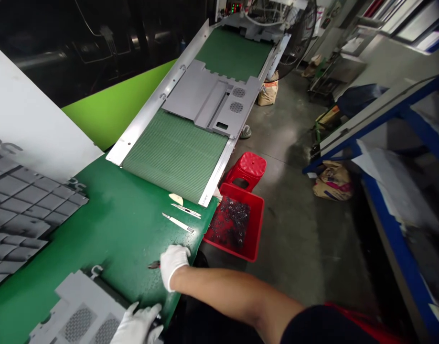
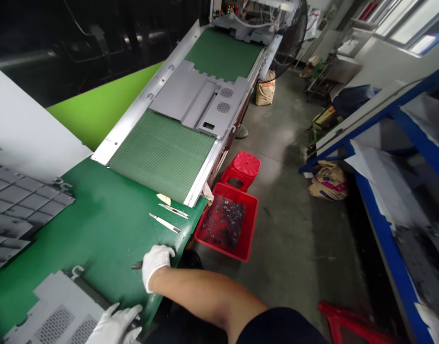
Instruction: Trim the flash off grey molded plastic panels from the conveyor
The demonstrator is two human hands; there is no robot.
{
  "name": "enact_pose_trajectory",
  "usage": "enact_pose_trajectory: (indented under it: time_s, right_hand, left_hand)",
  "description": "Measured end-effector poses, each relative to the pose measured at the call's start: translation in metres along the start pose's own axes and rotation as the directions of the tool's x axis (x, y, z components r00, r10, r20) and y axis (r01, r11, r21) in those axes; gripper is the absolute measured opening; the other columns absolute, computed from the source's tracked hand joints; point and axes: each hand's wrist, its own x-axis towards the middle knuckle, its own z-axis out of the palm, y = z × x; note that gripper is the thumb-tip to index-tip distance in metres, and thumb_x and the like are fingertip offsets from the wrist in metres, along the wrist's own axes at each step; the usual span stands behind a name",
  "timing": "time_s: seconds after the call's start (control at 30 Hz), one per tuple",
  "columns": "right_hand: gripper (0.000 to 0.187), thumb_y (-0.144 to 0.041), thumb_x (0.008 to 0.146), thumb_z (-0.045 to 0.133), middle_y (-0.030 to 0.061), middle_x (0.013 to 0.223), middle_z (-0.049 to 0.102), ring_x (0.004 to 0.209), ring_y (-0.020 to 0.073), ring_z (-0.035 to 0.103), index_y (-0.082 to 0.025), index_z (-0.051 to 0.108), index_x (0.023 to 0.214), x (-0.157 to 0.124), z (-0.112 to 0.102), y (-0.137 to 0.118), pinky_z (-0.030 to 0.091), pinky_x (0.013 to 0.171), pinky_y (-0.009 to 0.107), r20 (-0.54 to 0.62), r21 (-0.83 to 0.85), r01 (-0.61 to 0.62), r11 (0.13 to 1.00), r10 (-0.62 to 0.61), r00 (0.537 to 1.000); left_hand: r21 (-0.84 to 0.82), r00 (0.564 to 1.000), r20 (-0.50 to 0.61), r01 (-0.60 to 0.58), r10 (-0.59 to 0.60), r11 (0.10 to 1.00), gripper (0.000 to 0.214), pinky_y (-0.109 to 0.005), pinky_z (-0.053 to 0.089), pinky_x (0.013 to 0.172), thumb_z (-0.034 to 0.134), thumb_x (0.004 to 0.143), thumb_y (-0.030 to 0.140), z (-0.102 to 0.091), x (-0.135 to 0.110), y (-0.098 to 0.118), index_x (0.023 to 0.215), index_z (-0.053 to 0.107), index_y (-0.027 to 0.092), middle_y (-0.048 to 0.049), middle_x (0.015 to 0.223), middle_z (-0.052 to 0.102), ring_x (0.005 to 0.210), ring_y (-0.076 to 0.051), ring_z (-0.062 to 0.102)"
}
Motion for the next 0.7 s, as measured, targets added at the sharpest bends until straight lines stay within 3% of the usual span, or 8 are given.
enact_pose_trajectory:
  time_s: [0.07,0.13,0.2,0.3,0.4,0.53,0.7]
  right_hand:
    - [0.036,-0.028,0.067,0.068,0.0232,0.102,0.069,0.093,0.0389,0.067,-0.010,0.071,0.098,-0.011,-0.005,0.030,0.056,0.063,0.050,0.216,0.143,0.027,0.989,-0.057,0.975]
    - [0.032,-0.028,0.070,0.064,0.0194,0.089,0.073,0.076,0.0318,0.071,-0.011,0.072,0.095,-0.032,-0.001,0.065,0.056,0.059,0.039,0.342,0.307,0.013,0.952,-0.124,0.932]
    - [0.033,-0.030,0.076,0.057,0.0132,0.082,0.074,0.057,0.0242,0.068,-0.015,0.068,0.103,-0.060,0.014,0.096,0.052,0.050,0.032,0.452,0.451,-0.141,0.881,-0.089,0.888]
    - [0.023,-0.034,0.081,0.052,0.0089,0.088,0.074,0.071,0.0227,0.070,-0.023,0.066,0.095,-0.100,0.044,0.121,0.047,0.055,0.028,0.315,0.485,-0.109,0.868,-0.057,0.947]
    - [0.018,-0.029,0.078,0.052,0.0069,0.092,0.072,0.080,0.0225,0.068,-0.024,0.063,0.092,-0.119,0.064,0.119,0.043,0.060,0.028,0.231,0.457,-0.037,0.889,-0.079,0.970]
    - [0.021,-0.023,0.076,0.052,0.0087,0.097,0.070,0.085,0.0235,0.067,-0.022,0.061,0.095,-0.110,0.067,0.102,0.043,0.065,0.030,0.168,0.408,0.036,0.912,-0.114,0.979]
    - [0.030,-0.026,0.073,0.058,0.0114,0.102,0.069,0.089,0.0262,0.067,-0.021,0.062,0.102,-0.096,0.060,0.094,0.046,0.069,0.033,0.233,0.342,0.059,0.938,-0.145,0.962]
  left_hand:
    - [0.002,0.991,0.132,0.004,-0.004,1.000,0.025,-0.040,0.045,0.095,0.046,0.086,0.037,-0.005,0.011,0.000,0.094,0.067,0.026,-0.0045,0.085,0.073,0.084,-0.024,0.067]
    - [-0.009,0.975,0.218,0.034,-0.031,0.999,0.024,-0.033,0.045,0.075,0.043,0.087,0.038,-0.007,0.022,-0.005,0.077,0.060,0.023,-0.0020,0.072,0.064,0.070,-0.020,0.059]
    - [-0.088,0.956,0.291,0.060,-0.032,0.994,0.027,-0.028,0.036,0.061,0.043,0.087,0.040,-0.009,0.034,-0.010,0.070,0.051,0.021,0.0011,0.064,0.050,0.060,-0.016,0.046]
    - [-0.271,0.948,0.317,0.085,0.006,0.959,0.031,-0.026,0.030,0.059,0.045,0.086,0.047,-0.017,0.054,-0.012,0.071,0.045,0.020,0.0030,0.067,0.038,0.060,-0.013,0.035]
    - [-0.364,0.950,0.311,0.094,0.025,0.927,0.036,-0.026,0.032,0.063,0.049,0.083,0.053,-0.034,0.081,-0.002,0.073,0.047,0.019,0.0031,0.069,0.038,0.064,-0.012,0.035]
    - [-0.370,0.885,0.465,0.160,0.034,0.915,0.039,-0.027,0.035,0.060,0.054,0.079,0.057,-0.053,0.111,0.009,0.073,0.055,0.018,0.0018,0.065,0.050,0.061,-0.014,0.042]
    - [-0.353,0.827,0.555,0.134,0.092,0.926,0.049,-0.026,0.041,0.067,0.050,0.082,0.064,-0.058,0.120,-0.003,0.076,0.065,0.017,-0.0015,0.072,0.064,0.066,-0.015,0.051]
